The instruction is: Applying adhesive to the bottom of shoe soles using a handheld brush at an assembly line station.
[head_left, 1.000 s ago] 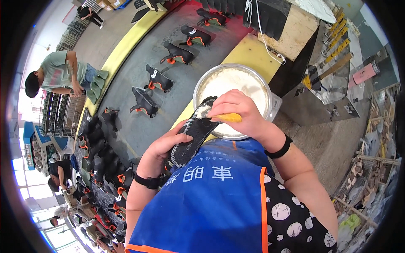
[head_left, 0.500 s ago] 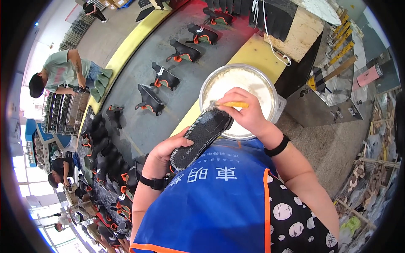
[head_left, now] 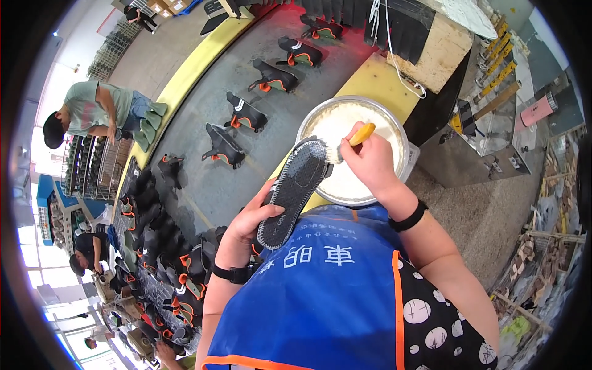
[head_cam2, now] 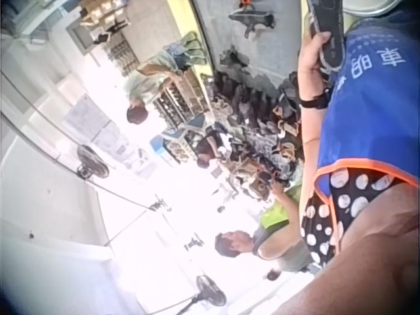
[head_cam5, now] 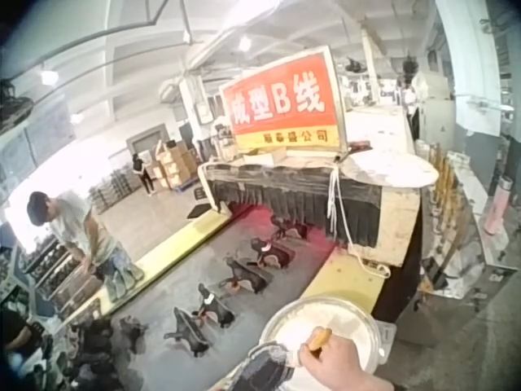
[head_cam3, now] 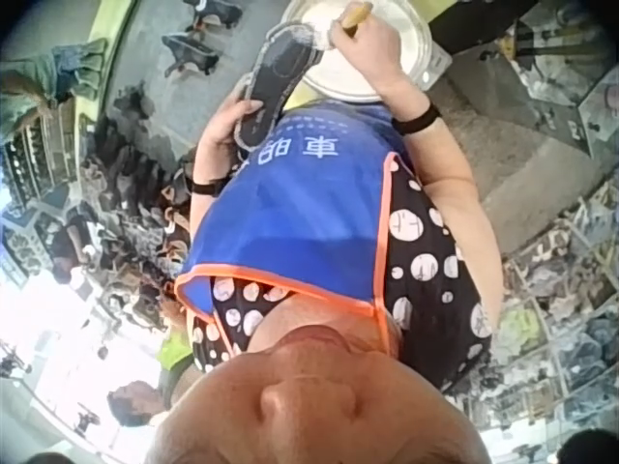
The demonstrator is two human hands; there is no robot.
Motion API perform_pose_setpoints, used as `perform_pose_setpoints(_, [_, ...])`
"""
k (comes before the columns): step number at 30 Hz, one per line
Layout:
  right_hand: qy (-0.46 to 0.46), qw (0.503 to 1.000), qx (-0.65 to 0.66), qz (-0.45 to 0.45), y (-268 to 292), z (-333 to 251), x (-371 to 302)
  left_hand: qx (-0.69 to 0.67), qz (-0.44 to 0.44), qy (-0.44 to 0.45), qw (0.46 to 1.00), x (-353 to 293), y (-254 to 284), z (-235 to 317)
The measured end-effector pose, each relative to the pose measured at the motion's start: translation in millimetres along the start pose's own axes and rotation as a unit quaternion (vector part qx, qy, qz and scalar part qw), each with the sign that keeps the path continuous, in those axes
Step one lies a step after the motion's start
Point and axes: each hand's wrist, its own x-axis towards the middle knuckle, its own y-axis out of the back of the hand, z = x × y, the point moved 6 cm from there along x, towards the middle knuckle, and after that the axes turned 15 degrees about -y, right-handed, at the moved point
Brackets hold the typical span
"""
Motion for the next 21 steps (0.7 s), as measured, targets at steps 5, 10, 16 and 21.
perform_pose_setpoints(5, [0.022,0.996,0.084,0.016,-2,-14,0,0.049,-0.003,-0.039,0.998,2,3,4])
perform_pose_setpoints(10, [-0.014,0.997,0.075,0.013,-19,-7,-23,0.064,0.028,-0.086,0.994,6,6,2])
perform_pose_setpoints(16, [-0.045,0.986,0.147,-0.064,-30,-11,-43,0.117,0.057,-0.099,0.987,5,8,3])
perform_pose_setpoints(21, [-0.044,0.997,0.057,0.022,-13,0,1,0.259,-0.002,-0.182,0.948,5,-3,17])
